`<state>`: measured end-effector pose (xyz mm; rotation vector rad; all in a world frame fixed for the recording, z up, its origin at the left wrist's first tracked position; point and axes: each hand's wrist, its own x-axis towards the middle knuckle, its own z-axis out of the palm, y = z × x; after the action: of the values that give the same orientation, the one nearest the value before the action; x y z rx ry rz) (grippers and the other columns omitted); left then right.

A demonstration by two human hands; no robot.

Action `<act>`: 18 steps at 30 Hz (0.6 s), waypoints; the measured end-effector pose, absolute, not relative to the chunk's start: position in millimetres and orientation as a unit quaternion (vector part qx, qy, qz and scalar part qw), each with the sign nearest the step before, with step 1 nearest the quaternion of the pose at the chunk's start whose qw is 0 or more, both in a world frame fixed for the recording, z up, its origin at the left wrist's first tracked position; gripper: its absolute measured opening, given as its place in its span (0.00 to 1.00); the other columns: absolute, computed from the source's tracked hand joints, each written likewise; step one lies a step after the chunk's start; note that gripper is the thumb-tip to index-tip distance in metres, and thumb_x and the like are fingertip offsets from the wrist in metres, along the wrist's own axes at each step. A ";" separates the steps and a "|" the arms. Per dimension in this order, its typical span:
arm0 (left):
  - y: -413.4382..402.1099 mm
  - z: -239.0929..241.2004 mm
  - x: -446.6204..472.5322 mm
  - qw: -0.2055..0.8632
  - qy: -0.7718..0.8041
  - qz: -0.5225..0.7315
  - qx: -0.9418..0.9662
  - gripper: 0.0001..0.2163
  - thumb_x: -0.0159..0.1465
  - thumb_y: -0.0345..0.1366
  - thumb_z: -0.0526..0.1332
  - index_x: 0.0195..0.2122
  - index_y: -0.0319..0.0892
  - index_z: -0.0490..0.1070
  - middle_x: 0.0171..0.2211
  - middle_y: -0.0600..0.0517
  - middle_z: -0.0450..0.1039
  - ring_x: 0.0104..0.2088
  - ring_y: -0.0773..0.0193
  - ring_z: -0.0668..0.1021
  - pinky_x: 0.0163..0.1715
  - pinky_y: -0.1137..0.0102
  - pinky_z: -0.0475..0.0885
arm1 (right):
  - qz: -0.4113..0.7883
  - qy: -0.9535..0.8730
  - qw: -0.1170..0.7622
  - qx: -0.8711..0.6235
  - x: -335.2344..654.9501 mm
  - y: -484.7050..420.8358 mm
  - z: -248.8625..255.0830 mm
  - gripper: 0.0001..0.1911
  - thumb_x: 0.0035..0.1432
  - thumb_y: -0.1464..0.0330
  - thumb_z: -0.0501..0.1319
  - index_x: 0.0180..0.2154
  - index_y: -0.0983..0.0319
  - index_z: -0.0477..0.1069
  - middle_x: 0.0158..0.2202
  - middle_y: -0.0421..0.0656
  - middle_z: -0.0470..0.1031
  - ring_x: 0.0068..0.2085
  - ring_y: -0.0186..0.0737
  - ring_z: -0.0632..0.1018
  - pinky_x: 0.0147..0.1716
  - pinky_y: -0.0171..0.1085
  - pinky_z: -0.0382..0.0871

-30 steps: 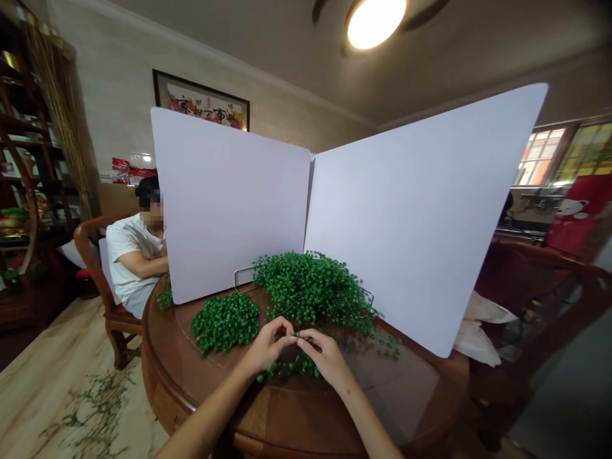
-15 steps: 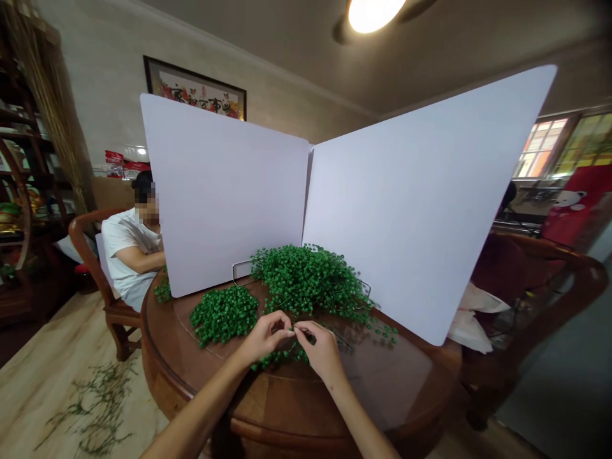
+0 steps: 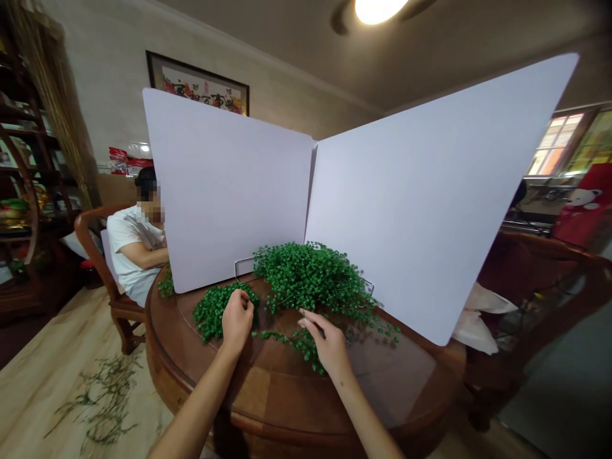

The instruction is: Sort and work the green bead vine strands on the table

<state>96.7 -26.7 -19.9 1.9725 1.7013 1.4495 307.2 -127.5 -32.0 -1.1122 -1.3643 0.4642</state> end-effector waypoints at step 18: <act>-74.7 0.5 126.4 0.493 0.221 0.451 0.711 0.21 0.69 0.51 0.46 0.41 0.39 0.69 0.33 0.48 0.70 0.35 0.61 0.73 0.38 0.68 0.67 | 0.141 -0.605 0.628 -0.469 302.7 -134.8 -30.8 0.17 0.64 0.60 0.57 0.50 0.61 0.71 0.39 0.47 0.79 0.39 0.42 0.81 0.41 0.38 0.75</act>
<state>126.4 -74.7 0.5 1.7240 0.5355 1.0933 302.7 -134.8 -30.8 -1.0739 -1.3872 0.3234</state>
